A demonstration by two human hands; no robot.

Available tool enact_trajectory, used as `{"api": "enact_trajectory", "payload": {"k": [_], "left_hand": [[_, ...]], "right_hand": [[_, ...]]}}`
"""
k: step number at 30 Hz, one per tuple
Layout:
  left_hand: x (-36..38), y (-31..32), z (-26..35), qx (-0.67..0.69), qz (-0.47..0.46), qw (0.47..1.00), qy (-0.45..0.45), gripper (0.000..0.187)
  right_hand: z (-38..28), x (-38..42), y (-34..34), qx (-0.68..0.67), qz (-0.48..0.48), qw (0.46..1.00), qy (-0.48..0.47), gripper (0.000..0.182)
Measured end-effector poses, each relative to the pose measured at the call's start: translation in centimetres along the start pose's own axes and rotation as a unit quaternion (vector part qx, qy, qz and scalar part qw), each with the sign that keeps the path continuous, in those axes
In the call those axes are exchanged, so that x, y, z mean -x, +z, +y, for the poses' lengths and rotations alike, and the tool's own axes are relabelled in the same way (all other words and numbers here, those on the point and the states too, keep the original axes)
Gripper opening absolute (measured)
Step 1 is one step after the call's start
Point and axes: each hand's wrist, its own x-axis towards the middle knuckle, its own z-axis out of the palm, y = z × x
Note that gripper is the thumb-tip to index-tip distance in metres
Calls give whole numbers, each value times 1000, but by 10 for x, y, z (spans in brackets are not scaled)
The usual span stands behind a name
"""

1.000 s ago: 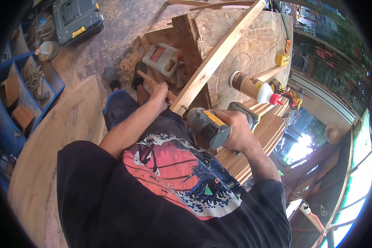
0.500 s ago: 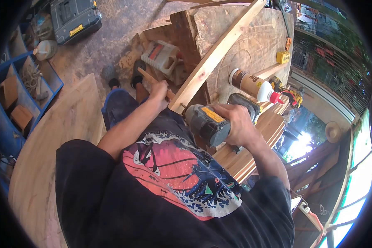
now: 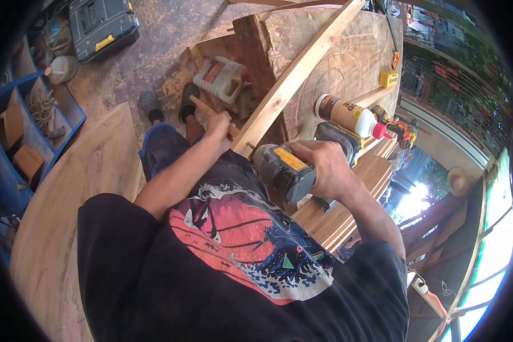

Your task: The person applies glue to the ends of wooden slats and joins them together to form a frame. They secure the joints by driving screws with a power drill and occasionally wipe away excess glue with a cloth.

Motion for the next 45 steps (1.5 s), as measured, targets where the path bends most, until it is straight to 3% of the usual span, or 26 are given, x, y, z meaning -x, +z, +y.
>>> {"api": "enact_trajectory", "payload": {"k": [12, 18, 23, 45], "left_hand": [[24, 7, 10, -18, 38, 999, 25, 4], [7, -6, -2, -26, -19, 999, 11, 4], [16, 5, 9, -22, 42, 999, 16, 4], [8, 1, 5, -52, 48, 997, 12, 2]], "right_hand": [[-2, -5, -4, -4, -17, 1000, -2, 55], [-2, -4, -2, 11, -6, 1000, -14, 54], [-1, -6, -3, 23, -9, 1000, -16, 54], [-2, -4, 1, -5, 0, 1000, -11, 50]]}}
